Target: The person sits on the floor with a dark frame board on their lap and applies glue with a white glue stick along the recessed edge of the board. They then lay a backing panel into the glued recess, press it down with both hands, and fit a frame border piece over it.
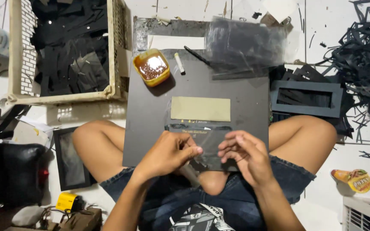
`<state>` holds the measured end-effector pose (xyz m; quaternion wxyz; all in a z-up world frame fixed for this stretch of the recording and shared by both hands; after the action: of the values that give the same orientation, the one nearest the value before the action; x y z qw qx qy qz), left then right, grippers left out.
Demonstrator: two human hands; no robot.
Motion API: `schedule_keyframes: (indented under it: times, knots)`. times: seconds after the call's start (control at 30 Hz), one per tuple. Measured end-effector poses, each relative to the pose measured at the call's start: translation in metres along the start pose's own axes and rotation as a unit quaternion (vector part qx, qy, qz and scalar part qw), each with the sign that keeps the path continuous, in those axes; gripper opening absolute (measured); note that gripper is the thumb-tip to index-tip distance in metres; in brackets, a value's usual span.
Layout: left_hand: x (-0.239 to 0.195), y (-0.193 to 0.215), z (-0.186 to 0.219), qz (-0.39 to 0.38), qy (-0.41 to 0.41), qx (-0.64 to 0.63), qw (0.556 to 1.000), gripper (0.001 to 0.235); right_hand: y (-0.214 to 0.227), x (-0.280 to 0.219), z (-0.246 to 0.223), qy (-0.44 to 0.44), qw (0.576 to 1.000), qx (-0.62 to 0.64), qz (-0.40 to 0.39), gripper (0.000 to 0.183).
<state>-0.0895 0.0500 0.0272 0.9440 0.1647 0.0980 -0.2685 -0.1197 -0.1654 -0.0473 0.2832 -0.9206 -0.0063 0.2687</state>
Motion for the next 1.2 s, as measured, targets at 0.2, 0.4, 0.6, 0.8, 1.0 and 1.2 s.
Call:
schedule_keyframes:
  times: [0.2,0.4,0.6,0.8,1.0,1.2]
  knots:
    - [-0.009,-0.004,-0.008,-0.106,-0.001,-0.012,0.994,0.035,0.029,-0.021,-0.013,0.072,0.990,-0.077,0.093,0.017]
    - [-0.035,0.023,-0.050,0.096,0.018,-0.123,0.988,0.016,0.044,-0.039,-0.016,0.103,0.986,-0.060,0.116,0.015]
    - [-0.041,0.023,-0.073,0.260,0.019,-0.137,0.956,0.016,0.047,-0.044,-0.003,0.090,0.981,-0.113,0.131,0.016]
    - [-0.042,0.012,-0.045,0.338,-0.032,-0.130,0.931,0.027,0.009,-0.037,0.000,0.071,0.985,-0.149,0.058,0.027]
    - [-0.053,0.023,-0.030,0.406,-0.029,0.071,0.910,0.028,-0.013,-0.044,-0.017,0.177,0.905,-0.355,0.155,0.049]
    - [-0.060,0.022,-0.030,0.412,-0.037,0.086,0.906,0.024,-0.010,-0.045,-0.030,0.198,0.874,-0.411,0.171,0.047]
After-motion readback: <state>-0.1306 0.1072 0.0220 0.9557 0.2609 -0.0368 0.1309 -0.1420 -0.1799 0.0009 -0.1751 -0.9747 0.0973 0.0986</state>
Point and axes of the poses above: each hand's wrist, its own x-axis towards the middle knuckle, its own y-axis out of the back of the hand, z = x × y, the point moved 7 cm from there along x, towards the middle knuckle, and after that the axes turned 10 degrees about -y, right-handed, at the moved point
